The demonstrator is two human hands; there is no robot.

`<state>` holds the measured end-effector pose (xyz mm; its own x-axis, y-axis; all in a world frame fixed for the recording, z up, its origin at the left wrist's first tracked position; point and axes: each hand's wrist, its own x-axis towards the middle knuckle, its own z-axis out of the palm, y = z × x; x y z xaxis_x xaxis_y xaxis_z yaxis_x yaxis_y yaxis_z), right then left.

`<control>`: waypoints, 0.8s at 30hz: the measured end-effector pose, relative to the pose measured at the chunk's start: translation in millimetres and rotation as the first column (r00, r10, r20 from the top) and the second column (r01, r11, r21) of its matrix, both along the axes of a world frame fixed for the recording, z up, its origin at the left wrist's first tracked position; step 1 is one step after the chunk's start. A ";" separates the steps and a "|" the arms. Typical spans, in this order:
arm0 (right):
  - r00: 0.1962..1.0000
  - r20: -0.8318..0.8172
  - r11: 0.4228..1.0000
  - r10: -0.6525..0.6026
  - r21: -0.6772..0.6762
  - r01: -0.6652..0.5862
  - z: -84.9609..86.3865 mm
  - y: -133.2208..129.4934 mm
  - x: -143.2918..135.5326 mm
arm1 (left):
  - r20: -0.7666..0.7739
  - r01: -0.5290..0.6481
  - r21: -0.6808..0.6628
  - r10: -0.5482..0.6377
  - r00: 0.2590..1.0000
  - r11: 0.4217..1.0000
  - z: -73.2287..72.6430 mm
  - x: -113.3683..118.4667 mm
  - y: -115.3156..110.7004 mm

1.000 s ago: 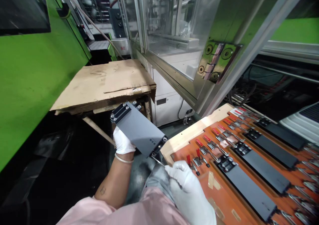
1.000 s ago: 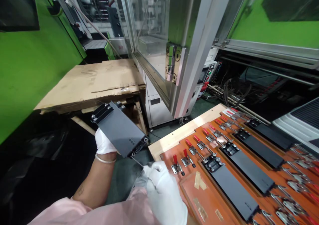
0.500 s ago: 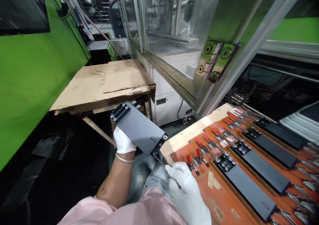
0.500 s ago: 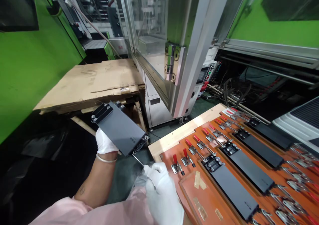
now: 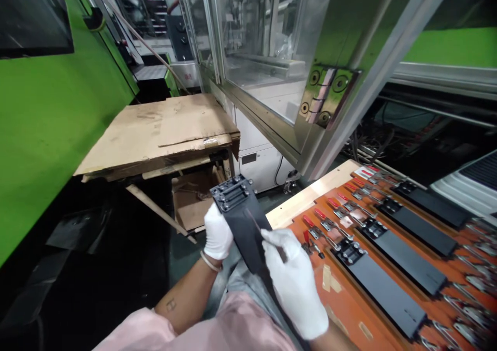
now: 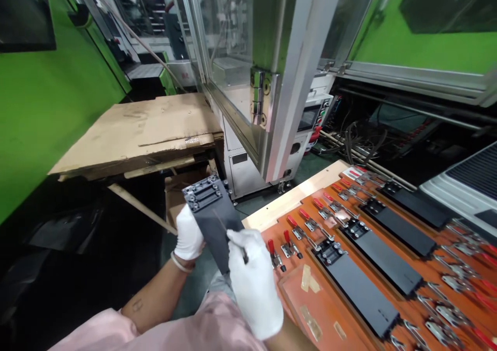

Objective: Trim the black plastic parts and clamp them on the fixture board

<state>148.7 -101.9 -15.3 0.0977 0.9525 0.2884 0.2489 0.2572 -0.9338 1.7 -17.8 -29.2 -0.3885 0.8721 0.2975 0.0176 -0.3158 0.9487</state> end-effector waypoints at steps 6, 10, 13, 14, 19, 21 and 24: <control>0.977 -0.185 0.992 -0.103 -0.091 0.087 -0.4 34.0 -17.1 | -0.050 0.118 -0.063 -0.122 0.991 0.991 -12.8 20.3 -13.1; 0.978 -0.167 0.992 -0.123 -0.009 0.123 -7.5 30.7 -27.8 | -0.020 0.119 -0.103 -0.122 0.992 0.987 -25.4 20.7 -8.4; 0.991 -0.133 0.998 -0.027 0.061 0.035 -8.7 22.8 -32.2 | -0.002 0.104 -0.123 -0.105 0.994 0.987 -29.7 19.6 -5.0; 0.988 -0.152 0.999 -0.007 0.051 0.015 -7.9 21.5 -32.2 | -0.015 0.095 -0.127 -0.097 0.995 0.987 -29.2 19.5 -4.7; 0.885 -0.424 0.963 -0.193 -0.254 0.089 2.3 32.3 -28.1 | -0.065 0.084 -0.150 -0.094 0.993 0.985 -20.5 24.9 -9.2; 0.832 -0.495 0.945 -0.251 -0.313 0.099 5.0 41.0 -25.8 | -0.026 0.107 -0.140 -0.111 0.993 0.984 -20.3 28.5 -12.1; 0.770 -0.591 0.943 -0.243 -0.331 0.043 2.4 52.8 -17.5 | 0.036 0.163 -0.114 -0.160 0.987 0.980 -26.3 31.6 -14.9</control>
